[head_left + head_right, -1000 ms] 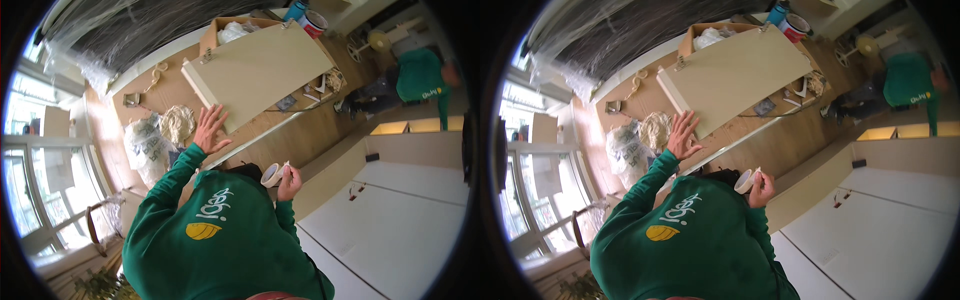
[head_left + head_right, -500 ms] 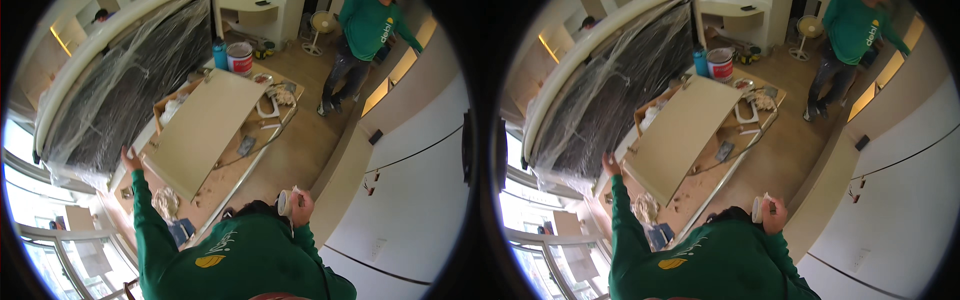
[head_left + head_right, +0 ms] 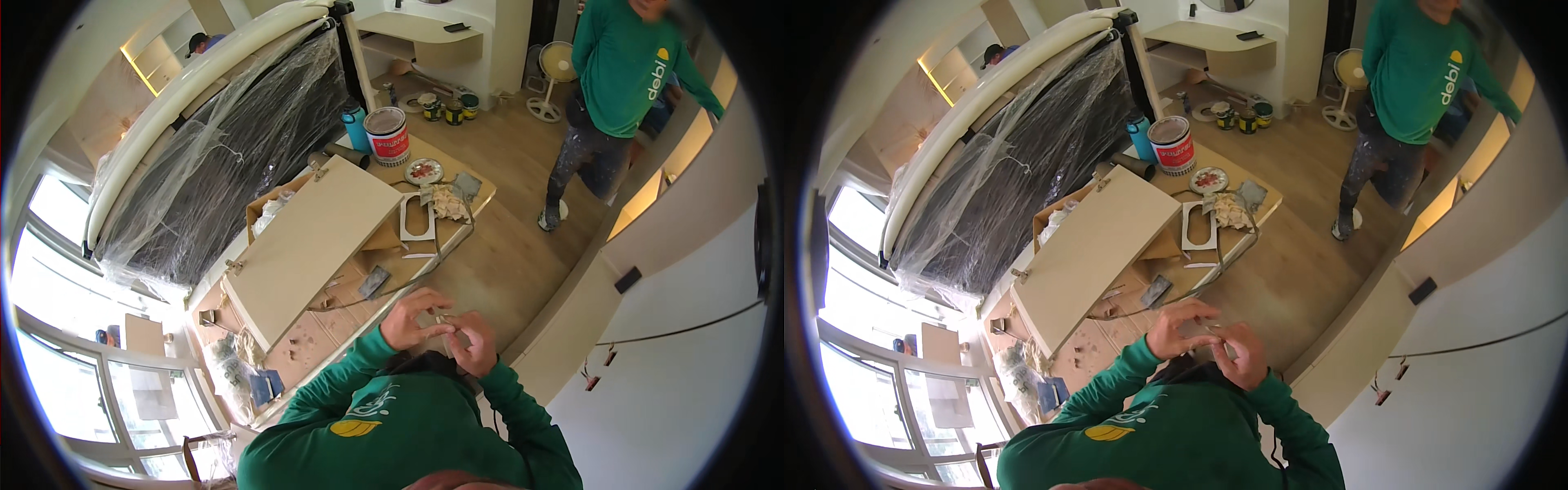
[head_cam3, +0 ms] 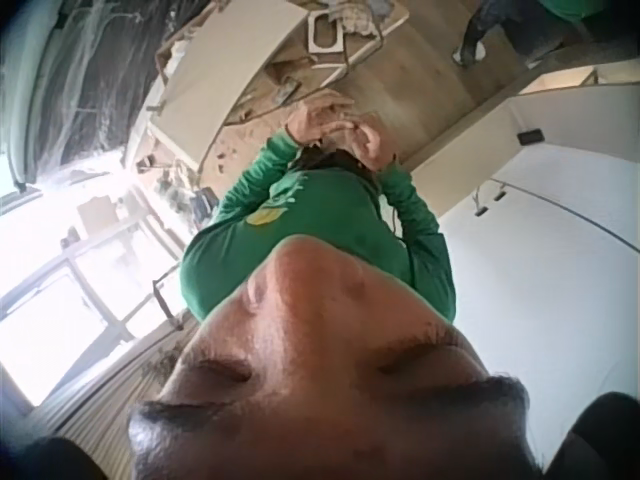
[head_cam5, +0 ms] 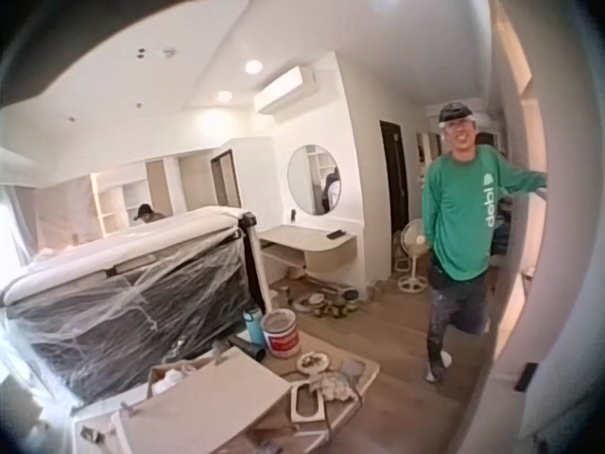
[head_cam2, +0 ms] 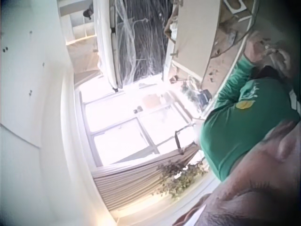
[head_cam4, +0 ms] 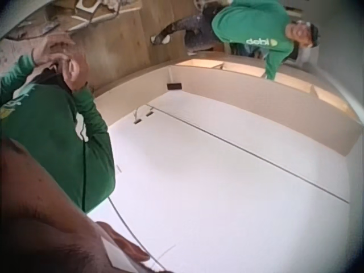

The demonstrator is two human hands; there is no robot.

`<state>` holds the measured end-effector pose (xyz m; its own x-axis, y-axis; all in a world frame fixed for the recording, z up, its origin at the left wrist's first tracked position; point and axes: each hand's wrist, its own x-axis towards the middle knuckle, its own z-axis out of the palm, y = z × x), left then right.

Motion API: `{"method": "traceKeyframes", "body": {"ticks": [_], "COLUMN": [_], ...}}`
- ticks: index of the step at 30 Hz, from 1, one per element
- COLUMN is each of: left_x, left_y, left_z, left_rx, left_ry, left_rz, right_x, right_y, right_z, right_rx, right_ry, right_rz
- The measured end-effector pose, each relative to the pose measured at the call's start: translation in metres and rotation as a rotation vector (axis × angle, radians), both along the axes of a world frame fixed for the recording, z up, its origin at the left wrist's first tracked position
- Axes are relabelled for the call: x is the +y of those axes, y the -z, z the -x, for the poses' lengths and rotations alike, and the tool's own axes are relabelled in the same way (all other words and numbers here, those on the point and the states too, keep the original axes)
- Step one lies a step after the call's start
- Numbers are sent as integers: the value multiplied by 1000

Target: The person sands a wooden panel by hand, wipes it, applies masking tape to the edge, and then uses a small brush to paint a small wooden component.

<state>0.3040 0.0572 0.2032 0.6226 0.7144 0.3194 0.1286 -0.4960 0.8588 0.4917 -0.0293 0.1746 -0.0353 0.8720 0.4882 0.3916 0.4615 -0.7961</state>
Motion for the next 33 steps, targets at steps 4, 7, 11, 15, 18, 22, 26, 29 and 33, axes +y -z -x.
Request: {"method": "traceKeyframes", "body": {"ticks": [4,7,11,15,18,22,26,29,33], "left_x": [22,48,94,144,175,201,224,241,248], "left_y": [-2,3,-1,1,-7,-8,-19,-12,-10], "left_z": [-21,-26,-32,-51,-64,-70,-77,-91,-90], "left_rx": [35,-1,39,-29,-37,-51,-128,-141,-128], "left_ry": [2,19,13,62,35,-62,-106,-144,-284], "left_rz": [19,17,-113,-159,-305,-321,-406,-453,-383], "right_x": [29,53,93,130,167,197,228,249,278], "right_y": [-7,1,9,6,12,13,25,40,35], "right_z": [-13,-16,-27,-37,-50,-28,-31,-38,-37], "right_rx": [34,115,128,118,73,235,26,-9,-140], "right_ry": [-6,19,70,135,159,221,200,287,193], "right_rz": [34,72,81,97,37,58,8,-171,-149]}}
